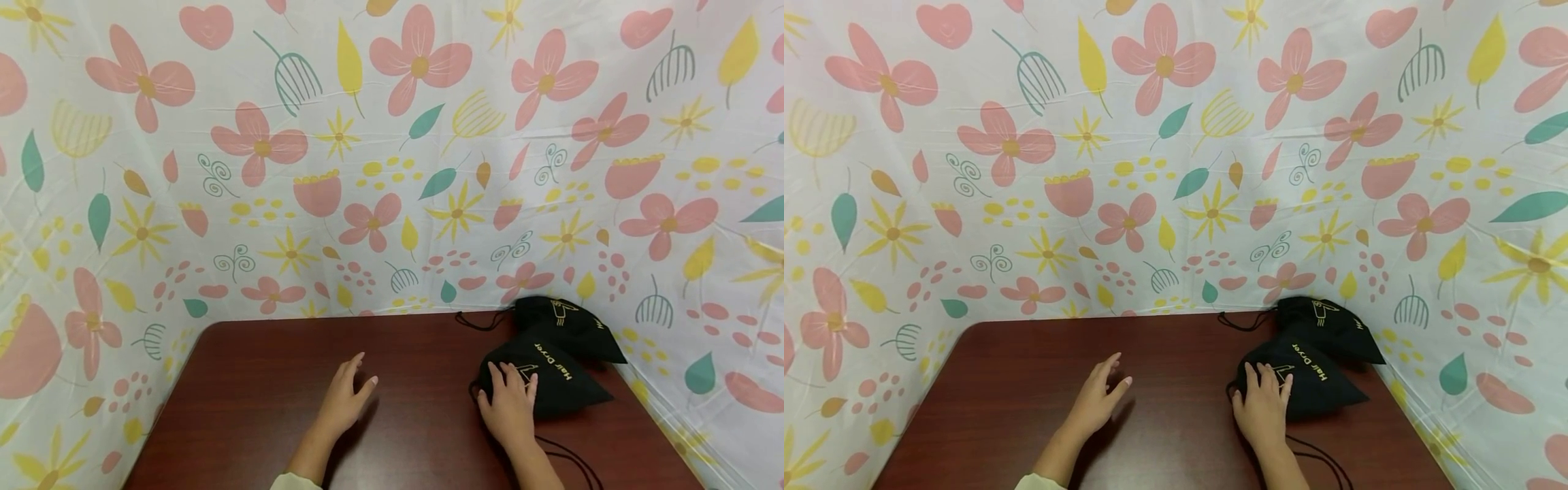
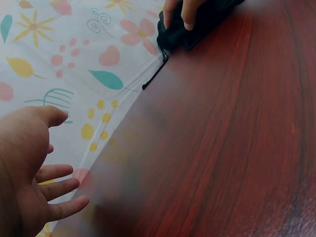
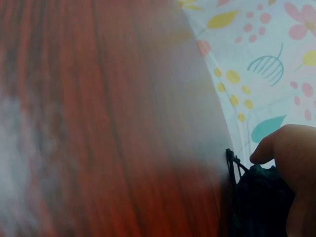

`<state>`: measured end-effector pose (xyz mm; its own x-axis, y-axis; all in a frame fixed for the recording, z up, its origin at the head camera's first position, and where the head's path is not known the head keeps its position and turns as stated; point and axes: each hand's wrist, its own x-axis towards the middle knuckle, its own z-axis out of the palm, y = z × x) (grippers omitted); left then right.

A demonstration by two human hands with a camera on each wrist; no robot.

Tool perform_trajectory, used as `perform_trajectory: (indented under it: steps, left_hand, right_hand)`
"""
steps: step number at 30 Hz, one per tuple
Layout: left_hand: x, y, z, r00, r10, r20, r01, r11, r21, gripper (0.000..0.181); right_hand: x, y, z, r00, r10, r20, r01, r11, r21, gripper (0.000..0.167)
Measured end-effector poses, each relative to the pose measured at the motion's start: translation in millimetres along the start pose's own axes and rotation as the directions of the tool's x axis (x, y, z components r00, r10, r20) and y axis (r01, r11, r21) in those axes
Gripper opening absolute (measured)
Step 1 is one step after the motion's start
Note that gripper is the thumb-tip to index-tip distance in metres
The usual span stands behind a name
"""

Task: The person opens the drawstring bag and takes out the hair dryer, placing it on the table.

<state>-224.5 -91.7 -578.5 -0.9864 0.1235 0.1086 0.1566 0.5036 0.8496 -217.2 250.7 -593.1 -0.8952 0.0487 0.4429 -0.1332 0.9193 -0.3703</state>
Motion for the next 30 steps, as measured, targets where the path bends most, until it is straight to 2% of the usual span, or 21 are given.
perform_trajectory:
  steps: [7, 16, 25, 30]
  left_hand:
    - [-0.5, 0.2, 1.5, 1.0, -0.004, 0.012, 0.004, 1.0, -0.009, 0.074]
    - [0.3, -0.5, 4.6, 1.0, 0.001, 0.011, -0.001, 1.0, -0.018, 0.066]
    - [-0.1, -1.2, 6.0, 1.0, -0.007, 0.016, 0.008, 1.0, -0.006, 0.068]
    - [-1.4, -1.9, 8.7, 1.0, 0.002, 0.019, -0.002, 1.0, 0.011, 0.066]
  right_hand:
    - [0.4, -13, 3, 0.999, -0.04, 0.015, 0.04, 0.999, 0.015, 0.06]
    - [1.3, -31, 11, 0.995, -0.098, 0.007, 0.098, 0.994, 0.048, 0.059]
    - [1.0, -42, 16, 0.984, -0.173, -0.045, 0.175, 0.982, 0.069, 0.057]
    - [1.3, -47, 20, 0.983, -0.182, -0.009, 0.182, 0.98, 0.085, 0.056]
